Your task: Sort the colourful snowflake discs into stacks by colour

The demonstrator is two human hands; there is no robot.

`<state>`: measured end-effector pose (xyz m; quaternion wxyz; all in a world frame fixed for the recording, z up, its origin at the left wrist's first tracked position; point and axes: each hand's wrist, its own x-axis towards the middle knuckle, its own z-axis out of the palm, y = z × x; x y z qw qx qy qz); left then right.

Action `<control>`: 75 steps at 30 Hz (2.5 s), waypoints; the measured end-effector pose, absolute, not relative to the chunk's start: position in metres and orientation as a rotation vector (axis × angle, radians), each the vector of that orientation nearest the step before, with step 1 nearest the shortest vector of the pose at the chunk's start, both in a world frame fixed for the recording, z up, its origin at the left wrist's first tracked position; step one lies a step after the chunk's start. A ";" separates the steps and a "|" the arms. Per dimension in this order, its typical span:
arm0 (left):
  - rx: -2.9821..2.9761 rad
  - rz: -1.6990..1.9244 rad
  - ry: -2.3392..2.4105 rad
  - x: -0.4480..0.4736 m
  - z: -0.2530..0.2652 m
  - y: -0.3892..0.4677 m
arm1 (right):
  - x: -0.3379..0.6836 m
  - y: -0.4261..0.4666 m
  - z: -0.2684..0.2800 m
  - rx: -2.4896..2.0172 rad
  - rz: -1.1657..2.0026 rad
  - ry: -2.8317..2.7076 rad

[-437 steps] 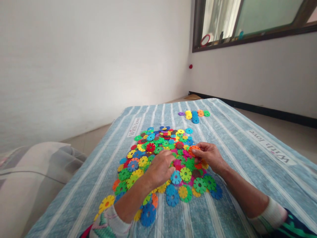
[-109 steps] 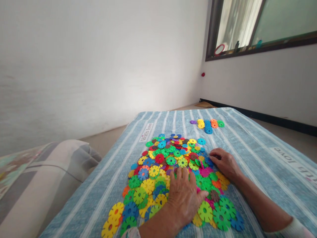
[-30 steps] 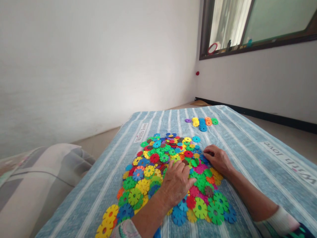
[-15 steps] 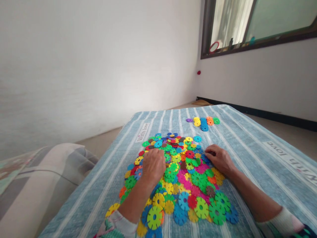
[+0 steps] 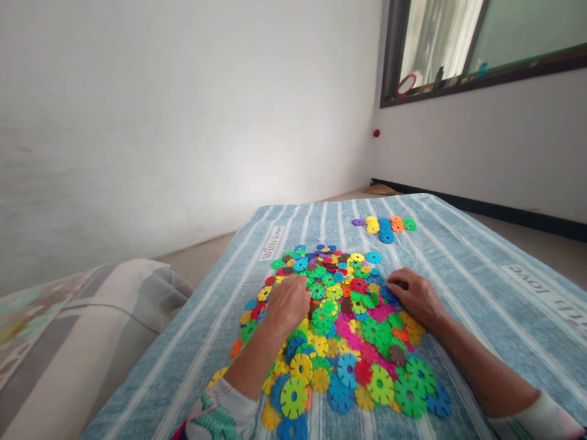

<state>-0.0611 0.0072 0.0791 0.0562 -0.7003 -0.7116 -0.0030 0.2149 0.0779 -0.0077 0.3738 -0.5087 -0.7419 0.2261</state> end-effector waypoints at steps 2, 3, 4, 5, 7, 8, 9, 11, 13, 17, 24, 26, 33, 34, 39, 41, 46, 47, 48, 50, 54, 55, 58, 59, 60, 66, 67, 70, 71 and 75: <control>-2.119 -0.039 -2.181 -0.071 0.086 0.006 | 0.215 0.077 -0.007 -1.297 0.577 -1.900; -2.110 -0.058 -2.200 -0.077 0.088 0.005 | 0.215 0.077 -0.007 -1.295 0.577 -1.903; -2.099 -0.075 -2.226 -0.083 0.090 0.003 | 0.214 0.077 -0.006 -1.296 0.576 -1.905; -2.091 -0.087 -2.254 -0.090 0.091 0.000 | 0.214 0.077 -0.006 -1.300 0.574 -1.906; -2.093 -0.092 -2.296 -0.102 0.091 -0.008 | 0.214 0.076 -0.006 -1.307 0.568 -1.900; -2.108 -0.094 -2.303 -0.107 0.089 -0.012 | 0.214 0.076 -0.006 -1.308 0.566 -1.895; -2.123 -0.106 -2.307 -0.113 0.087 -0.017 | 0.214 0.076 -0.007 -1.307 0.564 -1.892; -2.135 -0.155 -2.321 -0.123 0.082 -0.025 | 0.214 0.075 -0.007 -1.302 0.562 -1.897; -2.134 -0.220 -2.349 -0.132 0.078 -0.030 | 0.214 0.075 -0.007 -1.299 0.562 -1.907; -2.186 -0.370 -2.362 -0.142 0.073 -0.033 | 0.215 0.073 -0.009 -1.303 0.561 -1.912; -2.198 -0.483 -2.383 -0.145 0.066 -0.038 | 0.216 0.070 -0.011 -1.329 0.531 -1.926; -2.183 -0.561 -2.414 -0.146 0.064 -0.039 | 0.217 0.070 -0.012 -1.336 0.526 -1.936; -2.160 -1.218 -2.569 -0.156 0.053 -0.040 | 0.221 0.071 -0.020 -1.359 0.449 -1.976; -2.138 -1.346 -2.593 -0.158 0.053 -0.040 | 0.222 0.071 -0.020 -1.361 0.442 -1.977; -1.847 -1.920 -2.711 -0.168 0.060 -0.041 | 0.222 0.068 -0.019 -1.385 0.452 -1.969; -1.658 -2.057 -2.741 -0.173 0.063 -0.042 | 0.222 0.067 -0.018 -1.400 0.445 -1.976; -1.467 -2.213 -2.757 -0.178 0.064 -0.042 | 0.223 0.068 -0.021 -1.400 0.421 -1.979; -1.474 -2.232 -2.762 -0.178 0.063 -0.042 | 0.223 0.068 -0.022 -1.400 0.421 -1.973; -1.489 -2.246 -2.763 -0.177 0.063 -0.042 | 0.223 0.068 -0.022 -1.401 0.421 -1.968; -1.533 -2.250 -2.760 -0.174 0.062 -0.042 | 0.223 0.068 -0.022 -1.395 0.419 -1.961; -1.623 -2.223 -2.777 -0.170 0.061 -0.043 | 0.223 0.069 -0.022 -1.386 0.413 -1.967; -1.641 -2.222 -2.779 -0.169 0.060 -0.043 | 0.223 0.069 -0.022 -1.389 0.412 -1.971; -1.687 -2.191 -2.775 -0.167 0.059 -0.043 | 0.224 0.069 -0.023 -1.393 0.410 -1.987; -1.702 -2.171 -2.776 -0.167 0.058 -0.043 | 0.225 0.070 -0.023 -1.390 0.410 -1.985; -1.718 -2.147 -2.776 -0.166 0.058 -0.043 | 0.225 0.070 -0.023 -1.385 0.412 -1.983; -1.842 -2.002 -2.801 -0.162 0.061 -0.043 | 0.221 0.069 -0.021 -1.354 0.405 -1.986; -1.851 -1.982 -2.810 -0.162 0.061 -0.042 | 0.220 0.069 -0.020 -1.351 0.403 -1.984; -1.881 -1.908 -2.810 -0.162 0.058 -0.040 | 0.217 0.069 -0.018 -1.351 0.417 -1.977; -1.892 -1.868 -2.794 -0.162 0.056 -0.039 | 0.217 0.069 -0.017 -1.349 0.423 -1.975; -1.892 -1.579 -2.618 -0.157 0.048 -0.036 | 0.215 0.070 -0.016 -1.334 0.446 -1.983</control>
